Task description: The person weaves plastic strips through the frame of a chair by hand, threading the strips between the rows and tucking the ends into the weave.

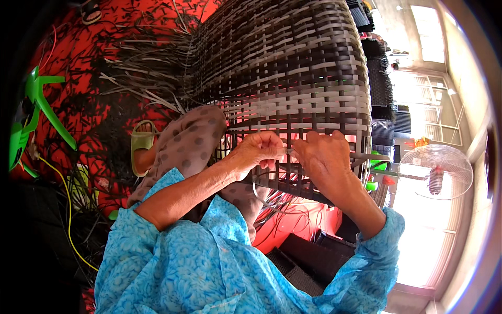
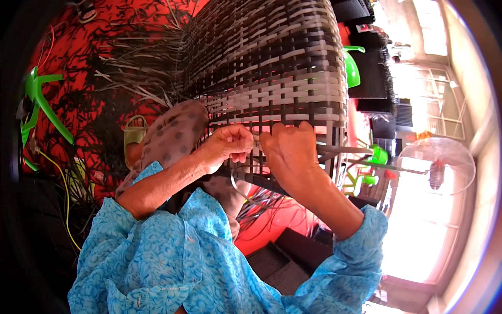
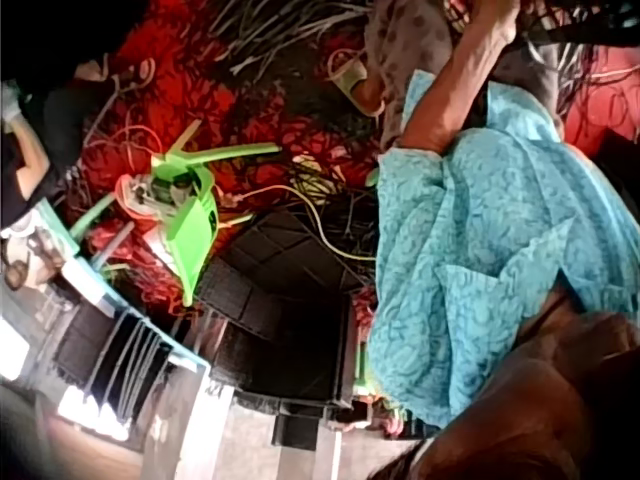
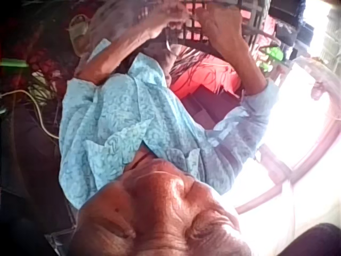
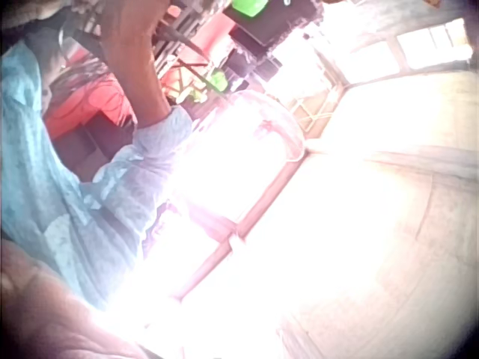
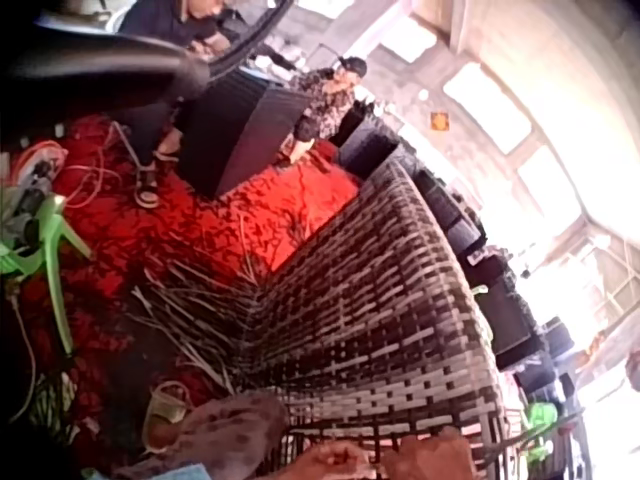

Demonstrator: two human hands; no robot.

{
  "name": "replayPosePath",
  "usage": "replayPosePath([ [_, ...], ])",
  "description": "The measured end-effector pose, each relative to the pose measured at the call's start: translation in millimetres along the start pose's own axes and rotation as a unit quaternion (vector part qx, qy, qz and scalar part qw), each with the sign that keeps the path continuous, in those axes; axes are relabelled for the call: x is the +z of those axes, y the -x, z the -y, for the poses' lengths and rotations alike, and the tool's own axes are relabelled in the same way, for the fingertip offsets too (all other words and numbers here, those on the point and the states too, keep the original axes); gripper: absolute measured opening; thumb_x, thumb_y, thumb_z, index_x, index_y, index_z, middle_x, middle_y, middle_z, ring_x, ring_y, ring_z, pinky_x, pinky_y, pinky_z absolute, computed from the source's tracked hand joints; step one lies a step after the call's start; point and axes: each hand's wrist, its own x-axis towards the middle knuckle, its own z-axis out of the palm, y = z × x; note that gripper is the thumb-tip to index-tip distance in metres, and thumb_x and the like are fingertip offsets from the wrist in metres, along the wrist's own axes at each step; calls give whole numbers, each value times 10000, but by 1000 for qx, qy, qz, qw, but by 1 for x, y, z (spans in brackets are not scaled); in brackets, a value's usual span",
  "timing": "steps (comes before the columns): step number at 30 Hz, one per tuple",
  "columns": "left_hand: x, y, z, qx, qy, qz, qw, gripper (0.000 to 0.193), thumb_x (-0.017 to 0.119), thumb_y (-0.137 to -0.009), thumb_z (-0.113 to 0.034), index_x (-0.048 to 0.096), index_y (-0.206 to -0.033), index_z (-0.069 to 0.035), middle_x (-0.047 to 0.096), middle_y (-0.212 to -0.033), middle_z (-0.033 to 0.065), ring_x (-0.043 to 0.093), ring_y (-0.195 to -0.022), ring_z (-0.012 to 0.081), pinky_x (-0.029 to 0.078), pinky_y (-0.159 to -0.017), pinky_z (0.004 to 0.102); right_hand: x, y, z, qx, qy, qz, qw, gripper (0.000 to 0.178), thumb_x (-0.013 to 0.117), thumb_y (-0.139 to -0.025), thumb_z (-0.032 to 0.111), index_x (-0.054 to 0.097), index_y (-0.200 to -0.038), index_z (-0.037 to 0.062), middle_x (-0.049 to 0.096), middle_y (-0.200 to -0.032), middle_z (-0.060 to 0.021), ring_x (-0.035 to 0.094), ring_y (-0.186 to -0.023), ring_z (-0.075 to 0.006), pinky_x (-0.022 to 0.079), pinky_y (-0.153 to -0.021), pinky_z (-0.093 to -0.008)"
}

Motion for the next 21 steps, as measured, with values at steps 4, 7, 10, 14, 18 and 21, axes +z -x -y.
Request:
replayPosePath([
  [4, 4, 5, -9, -83, 16, -11, 996, 337, 503, -905, -303, 505, -1154, -77, 595, -721, 24, 578, -520, 94, 420, -429, 192, 9, -1, 0, 19, -1, -13, 1000, 56, 522, -658, 114, 560, -656, 73, 533, -618, -104, 550, -556, -262, 346, -562, -380],
  [7, 9, 8, -9, -87, -17, 3, 996, 446, 463, -922, -312, 381, -1281, -62, 618, -709, 51, 584, -497, 107, 428, -406, 202, 10, -2, 4, 47, 33, -19, 998, 56, 520, -643, 107, 564, -645, 72, 536, -623, -103, 550, -553, -266, 334, -552, -394],
  [10, 13, 1, -11, -124, -22, 5, 992, 503, 420, -937, -260, 238, -1364, -67, 630, -684, 96, 582, -460, 133, 433, -371, 219, 11, -4, 5, 41, 54, 35, 997, 62, 536, -661, 119, 575, -665, 72, 541, -626, -88, 552, -571, -259, 333, -556, -394],
  [14, 9, -6, -8, -154, 4, 38, 987, 468, 383, -941, -194, 218, -1370, -102, 626, -657, 115, 580, -432, 152, 427, -343, 224, 25, -3, 2, -10, 78, -26, 997, 84, 555, -683, 144, 592, -694, 69, 543, -629, -67, 553, -613, -240, 342, -580, -377],
  [18, 4, -11, -4, -128, -10, 38, 991, 321, 442, -927, -207, 421, -1225, -91, 623, -650, 79, 580, -434, 135, 415, -340, 200, 13, -17, 6, 55, 92, 63, 992, 65, 562, -677, 109, 596, -652, 60, 570, -575, -95, 591, -542, -257, 421, -535, -381],
  [21, 6, -10, -1, -102, 26, -15, 994, 208, 521, -894, -196, 536, -1059, -70, 618, -653, 56, 578, -450, 123, 415, -360, 198, 17, -15, 0, 59, 66, 55, 995, 47, 578, -692, 97, 575, -686, 50, 590, -632, -125, 591, -557, -308, 443, -500, -406],
])
